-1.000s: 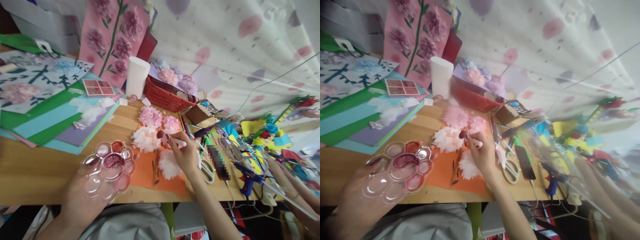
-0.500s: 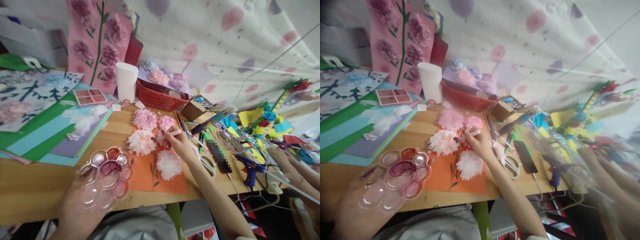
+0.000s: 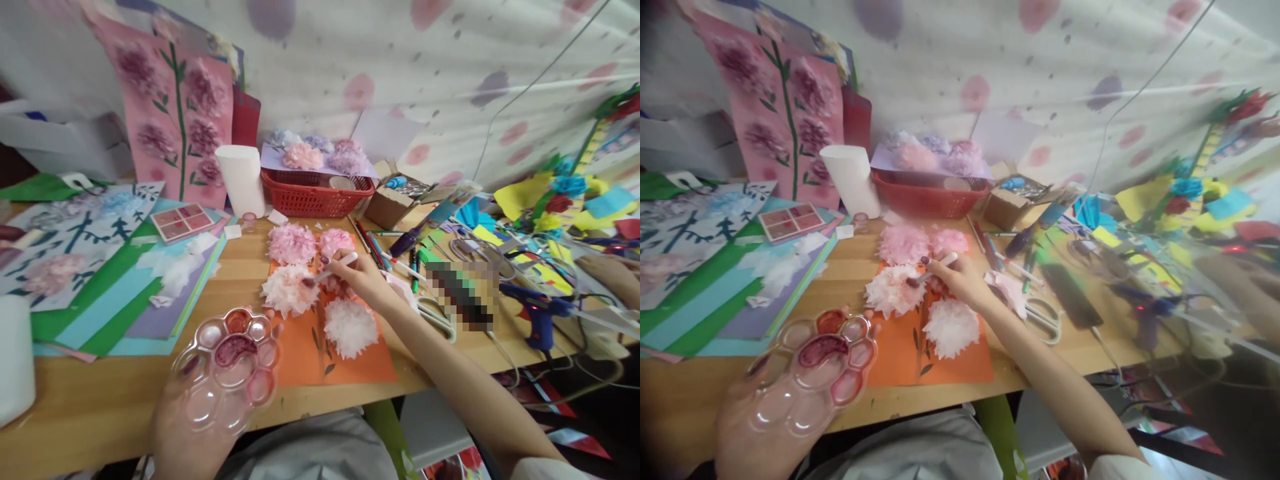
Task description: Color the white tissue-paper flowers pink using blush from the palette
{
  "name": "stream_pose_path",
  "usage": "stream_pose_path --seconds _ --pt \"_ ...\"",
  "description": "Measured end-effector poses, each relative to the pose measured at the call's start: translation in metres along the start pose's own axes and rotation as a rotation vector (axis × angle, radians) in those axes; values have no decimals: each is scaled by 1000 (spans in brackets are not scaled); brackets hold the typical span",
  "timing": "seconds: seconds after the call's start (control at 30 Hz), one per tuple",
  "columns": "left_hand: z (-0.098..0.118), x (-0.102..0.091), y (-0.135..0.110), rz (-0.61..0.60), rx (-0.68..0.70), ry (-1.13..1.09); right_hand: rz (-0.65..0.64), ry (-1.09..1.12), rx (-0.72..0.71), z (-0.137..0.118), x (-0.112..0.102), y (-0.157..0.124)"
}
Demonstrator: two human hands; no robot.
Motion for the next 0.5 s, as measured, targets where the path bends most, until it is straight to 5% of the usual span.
stream_pose_path --seconds 0.3,0.5 --pt "1 9 -2 -41 39 69 58 64 -73 -10 4 1" --pt "-9 4 -5 -34 -74 5 -182 52 -445 -50 19 -56"
Point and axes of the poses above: each hand's wrist, its own y-axis towards the middle knuckle, its own x-axis out of the palm, z = x × y, the point moved 3 cm from there along y, towards the middle knuckle, and after that the axes turned 15 degrees about z, right-handed, at the moved point
